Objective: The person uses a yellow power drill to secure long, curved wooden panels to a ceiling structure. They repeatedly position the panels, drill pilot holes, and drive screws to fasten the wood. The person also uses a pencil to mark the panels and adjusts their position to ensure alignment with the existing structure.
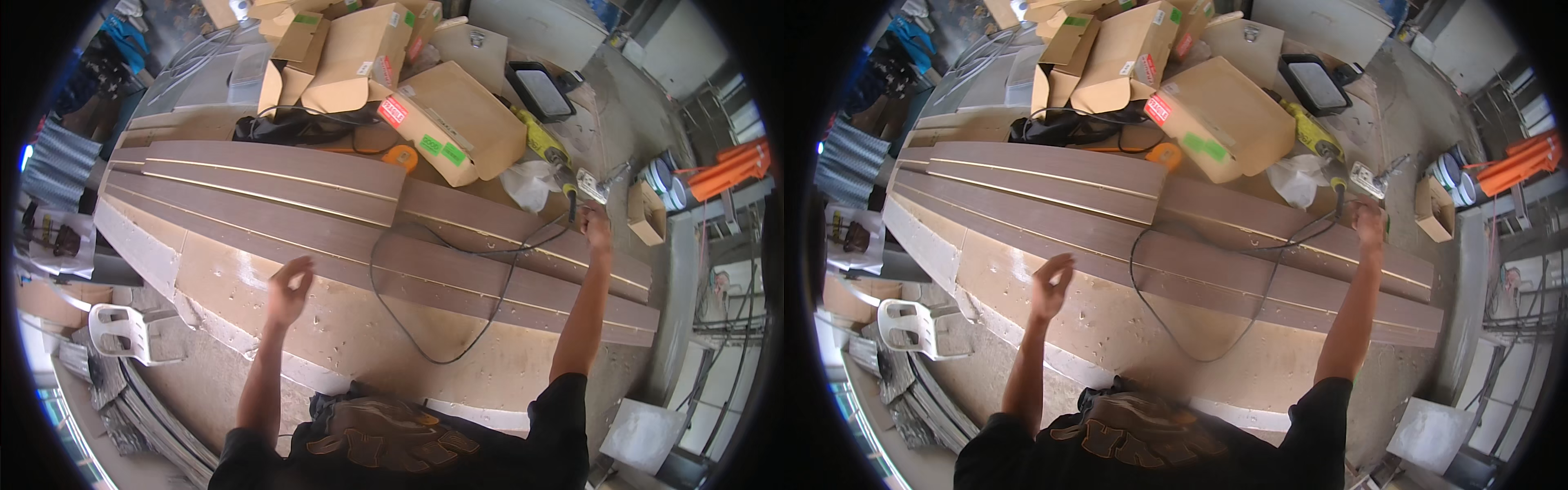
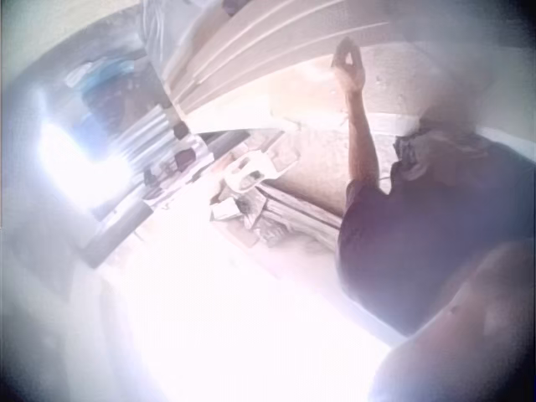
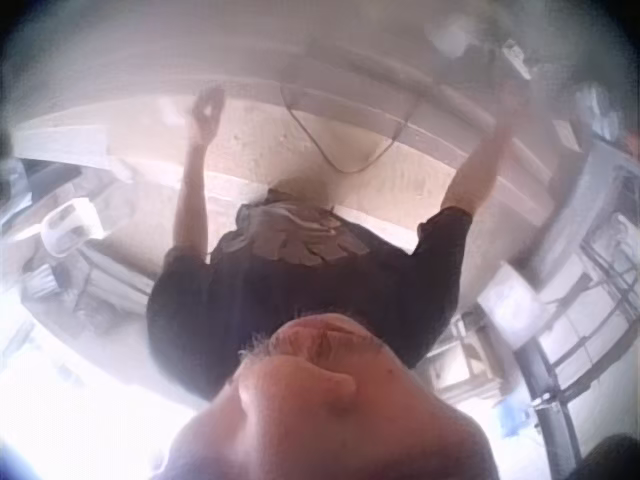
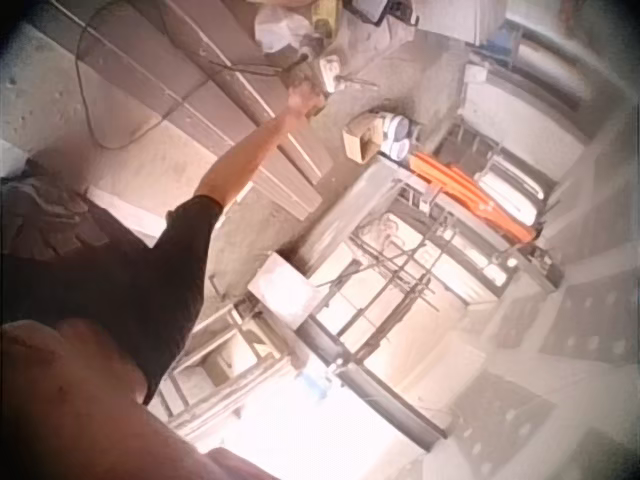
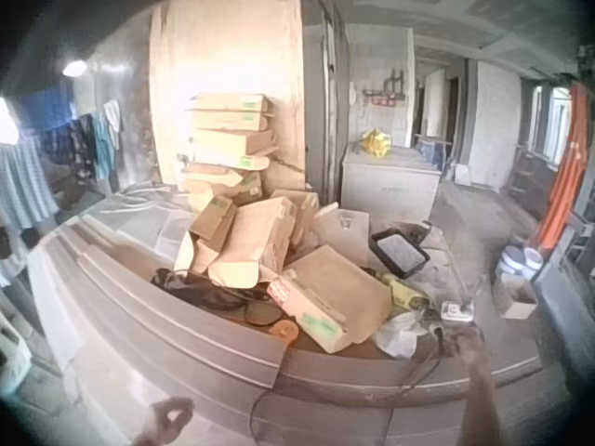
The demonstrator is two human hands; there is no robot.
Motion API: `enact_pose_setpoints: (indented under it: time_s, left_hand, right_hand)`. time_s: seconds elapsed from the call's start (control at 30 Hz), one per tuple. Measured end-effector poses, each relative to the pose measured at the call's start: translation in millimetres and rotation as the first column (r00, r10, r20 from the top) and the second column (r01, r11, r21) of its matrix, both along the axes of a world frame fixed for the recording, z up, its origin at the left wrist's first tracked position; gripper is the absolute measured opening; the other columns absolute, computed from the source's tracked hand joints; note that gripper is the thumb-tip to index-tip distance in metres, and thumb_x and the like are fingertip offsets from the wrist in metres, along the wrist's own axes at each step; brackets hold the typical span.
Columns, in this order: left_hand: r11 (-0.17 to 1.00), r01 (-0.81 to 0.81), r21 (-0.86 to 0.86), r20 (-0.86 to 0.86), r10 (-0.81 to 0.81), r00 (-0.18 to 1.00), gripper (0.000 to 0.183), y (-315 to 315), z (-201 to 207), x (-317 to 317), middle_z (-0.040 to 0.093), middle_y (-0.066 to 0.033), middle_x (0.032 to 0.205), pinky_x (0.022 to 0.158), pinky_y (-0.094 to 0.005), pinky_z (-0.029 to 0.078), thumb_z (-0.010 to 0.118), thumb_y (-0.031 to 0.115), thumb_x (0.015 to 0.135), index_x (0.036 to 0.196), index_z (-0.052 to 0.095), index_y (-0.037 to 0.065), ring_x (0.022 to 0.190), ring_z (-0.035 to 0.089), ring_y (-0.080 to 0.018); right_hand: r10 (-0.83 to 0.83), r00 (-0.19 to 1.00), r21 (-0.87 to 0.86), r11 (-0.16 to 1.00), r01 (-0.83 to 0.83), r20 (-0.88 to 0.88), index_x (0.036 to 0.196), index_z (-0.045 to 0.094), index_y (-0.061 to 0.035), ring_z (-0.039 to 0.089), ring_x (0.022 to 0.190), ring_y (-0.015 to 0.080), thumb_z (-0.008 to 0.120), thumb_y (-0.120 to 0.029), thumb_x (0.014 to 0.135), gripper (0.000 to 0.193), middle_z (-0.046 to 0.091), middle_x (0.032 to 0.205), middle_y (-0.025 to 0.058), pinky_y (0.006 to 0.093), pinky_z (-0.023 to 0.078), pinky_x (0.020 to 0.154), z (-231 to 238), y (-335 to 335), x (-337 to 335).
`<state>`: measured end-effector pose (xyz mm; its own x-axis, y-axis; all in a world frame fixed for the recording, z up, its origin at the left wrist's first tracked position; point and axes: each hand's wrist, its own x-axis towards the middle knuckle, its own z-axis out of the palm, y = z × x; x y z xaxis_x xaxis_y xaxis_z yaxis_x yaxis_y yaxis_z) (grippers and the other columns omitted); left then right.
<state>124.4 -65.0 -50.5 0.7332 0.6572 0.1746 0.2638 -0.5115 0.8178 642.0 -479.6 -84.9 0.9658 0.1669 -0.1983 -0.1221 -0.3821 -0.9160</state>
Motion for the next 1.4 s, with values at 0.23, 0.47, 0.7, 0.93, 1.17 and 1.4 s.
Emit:
enact_pose_setpoints:
  time_s: [0.23, 0.47, 0.7, 0.93, 1.17, 1.4]
  left_hand:
    - [0.971, -0.225, 0.076, -0.215, 0.236, 0.948, 0.036, 10.6, -43.5, -104.9, 0.061, -0.0171, 0.113, 0.089, -0.0408, 0.047, 0.059, 0.014, 0.087, 0.12, 0.053, -0.001, 0.104, 0.059, -0.0322]
    - [0.862, -0.119, 0.493, -0.208, 0.25, 0.946, 0.032, -11.2, -81.6, -106.6, 0.059, -0.0114, 0.118, 0.092, -0.0429, 0.039, 0.058, 0.019, 0.087, 0.116, 0.056, 0.005, 0.109, 0.054, -0.0316]
    - [0.848, -0.123, 0.516, -0.244, 0.283, 0.927, 0.028, -8.2, -74.9, -106.0, 0.059, -0.0108, 0.118, 0.091, -0.0429, 0.039, 0.058, 0.021, 0.087, 0.109, 0.06, 0.005, 0.107, 0.054, -0.0319]
    - [0.853, -0.13, 0.505, -0.208, 0.267, 0.941, 0.027, -11.5, -77.7, -102.9, 0.059, -0.0121, 0.117, 0.09, -0.0431, 0.04, 0.057, 0.019, 0.085, 0.108, 0.06, 0.005, 0.106, 0.054, -0.0325]
    - [0.851, -0.143, 0.505, -0.199, 0.276, 0.94, 0.028, -10.6, -76.6, -104.0, 0.059, -0.0118, 0.117, 0.09, -0.0434, 0.04, 0.058, 0.017, 0.083, 0.108, 0.059, 0.006, 0.107, 0.054, -0.0323]
    - [0.858, -0.145, 0.492, -0.191, 0.269, 0.944, 0.028, -11.4, -84.8, -101.6, 0.059, -0.0072, 0.116, 0.09, -0.0432, 0.04, 0.061, 0.019, 0.082, 0.108, 0.059, 0.009, 0.108, 0.053, -0.0291]
  right_hand:
    - [0.069, 0.997, 0.189, 0.98, -0.062, -0.034, 0.127, 0.049, -0.0021, 0.059, 0.085, 0.0126, 0.045, -0.005, 0.09, 0.038, 0.061, 0.099, 0.0055, 0.0282, 0.049, 0.078, 54.4, 45.1, -102.0]
    - [-0.176, 0.909, 0.195, 0.975, 0.108, 0.378, 0.112, 0.059, -0.0014, 0.063, 0.082, 0.0149, 0.053, -0.006, 0.09, 0.023, 0.063, 0.093, 0.0074, 0.0284, 0.053, 0.07, 57.5, 62.9, -92.4]
    - [0.336, 0.695, -0.565, 0.816, 0.122, 0.636, 0.103, 0.064, -0.0056, 0.065, 0.085, 0.0345, 0.054, -0.008, 0.084, 0.021, 0.066, 0.094, 0.0194, 0.0411, 0.052, 0.076, 104.8, 133.0, -90.5]
    - [0.609, 0.767, -0.912, 0.402, -0.079, 0.202, 0.086, 0.071, -0.0151, 0.063, 0.091, 0.0334, 0.06, -0.02, 0.078, 0.014, 0.067, 0.089, 0.0147, 0.0404, 0.05, 0.08, 58.8, 158.2, -1.7]
    - [0.747, 0.663, -0.877, 0.35, -0.331, 0.048, 0.086, 0.071, -0.0109, 0.062, 0.091, 0.0312, 0.061, -0.016, 0.073, 0.017, 0.068, 0.091, 0.0121, 0.0375, 0.049, 0.081, 58.6, 173.0, -8.2]
    - [0.75, 0.548, -0.765, 0.58, -0.278, 0.37, 0.113, 0.062, -0.0051, 0.063, 0.093, 0.0273, 0.066, -0.019, 0.076, 0.04, 0.065, 0.105, 0.0155, 0.0333, 0.048, 0.083, 139.1, 148.5, -38.7]
